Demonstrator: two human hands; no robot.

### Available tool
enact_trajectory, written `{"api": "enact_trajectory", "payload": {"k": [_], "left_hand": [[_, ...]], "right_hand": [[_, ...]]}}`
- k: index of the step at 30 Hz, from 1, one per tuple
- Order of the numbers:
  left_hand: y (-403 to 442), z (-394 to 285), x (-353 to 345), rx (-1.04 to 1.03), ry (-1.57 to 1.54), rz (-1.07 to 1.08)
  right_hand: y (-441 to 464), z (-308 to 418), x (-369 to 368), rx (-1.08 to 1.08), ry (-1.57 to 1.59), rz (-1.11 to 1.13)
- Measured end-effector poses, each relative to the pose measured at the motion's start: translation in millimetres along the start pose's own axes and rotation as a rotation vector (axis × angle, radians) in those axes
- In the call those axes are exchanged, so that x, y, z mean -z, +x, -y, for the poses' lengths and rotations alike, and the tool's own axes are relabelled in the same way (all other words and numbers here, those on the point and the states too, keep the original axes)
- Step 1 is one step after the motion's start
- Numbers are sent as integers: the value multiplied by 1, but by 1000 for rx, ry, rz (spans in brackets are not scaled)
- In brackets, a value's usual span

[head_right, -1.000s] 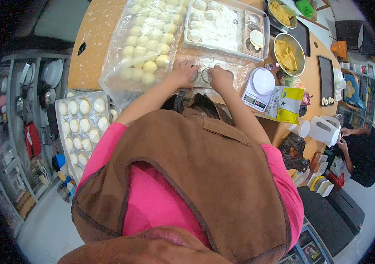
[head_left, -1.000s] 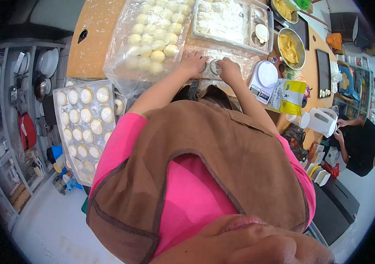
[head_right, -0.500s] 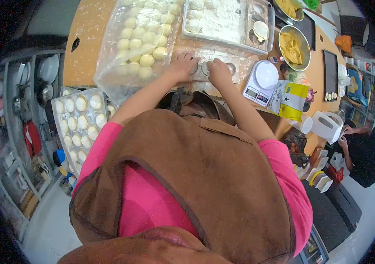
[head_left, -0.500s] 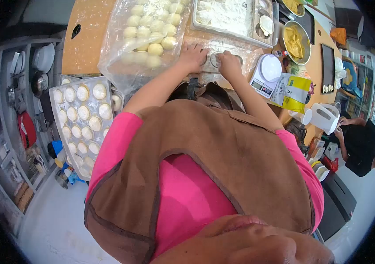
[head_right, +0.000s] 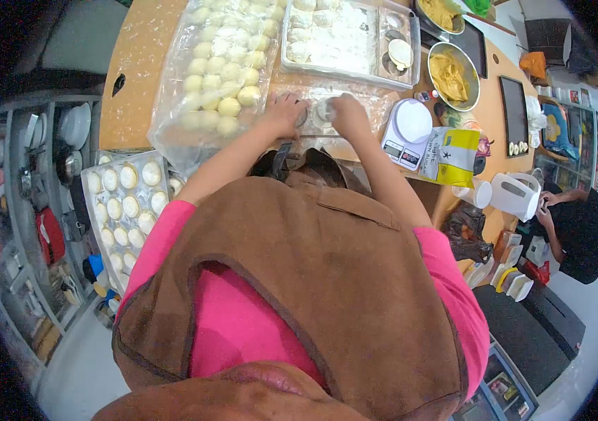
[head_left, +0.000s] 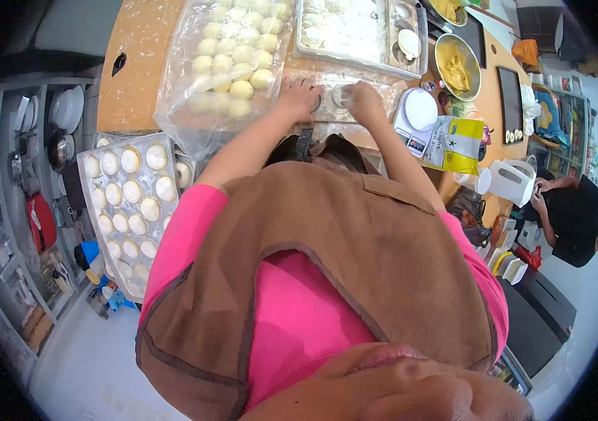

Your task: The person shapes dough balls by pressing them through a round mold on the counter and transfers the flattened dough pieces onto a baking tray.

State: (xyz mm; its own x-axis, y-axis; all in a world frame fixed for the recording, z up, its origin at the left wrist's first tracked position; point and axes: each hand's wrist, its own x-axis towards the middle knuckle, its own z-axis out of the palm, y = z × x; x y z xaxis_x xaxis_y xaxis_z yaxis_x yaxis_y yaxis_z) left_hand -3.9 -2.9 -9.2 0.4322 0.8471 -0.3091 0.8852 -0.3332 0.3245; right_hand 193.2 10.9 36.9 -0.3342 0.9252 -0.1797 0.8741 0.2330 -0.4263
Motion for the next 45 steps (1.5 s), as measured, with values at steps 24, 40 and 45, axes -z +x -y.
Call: {"api": "enact_trajectory", "payload": {"k": [24,40,45], "left_hand": [[0,2,-9,-1,0,3],[-2,-2,-5,8,-28,1],[-2,0,-1,-5,10,43]], "right_hand": [[5,2,-23,69,-262,136],[-2,2,-22,105,-221,93],[12,-17,-4,69,-23,24]]}}
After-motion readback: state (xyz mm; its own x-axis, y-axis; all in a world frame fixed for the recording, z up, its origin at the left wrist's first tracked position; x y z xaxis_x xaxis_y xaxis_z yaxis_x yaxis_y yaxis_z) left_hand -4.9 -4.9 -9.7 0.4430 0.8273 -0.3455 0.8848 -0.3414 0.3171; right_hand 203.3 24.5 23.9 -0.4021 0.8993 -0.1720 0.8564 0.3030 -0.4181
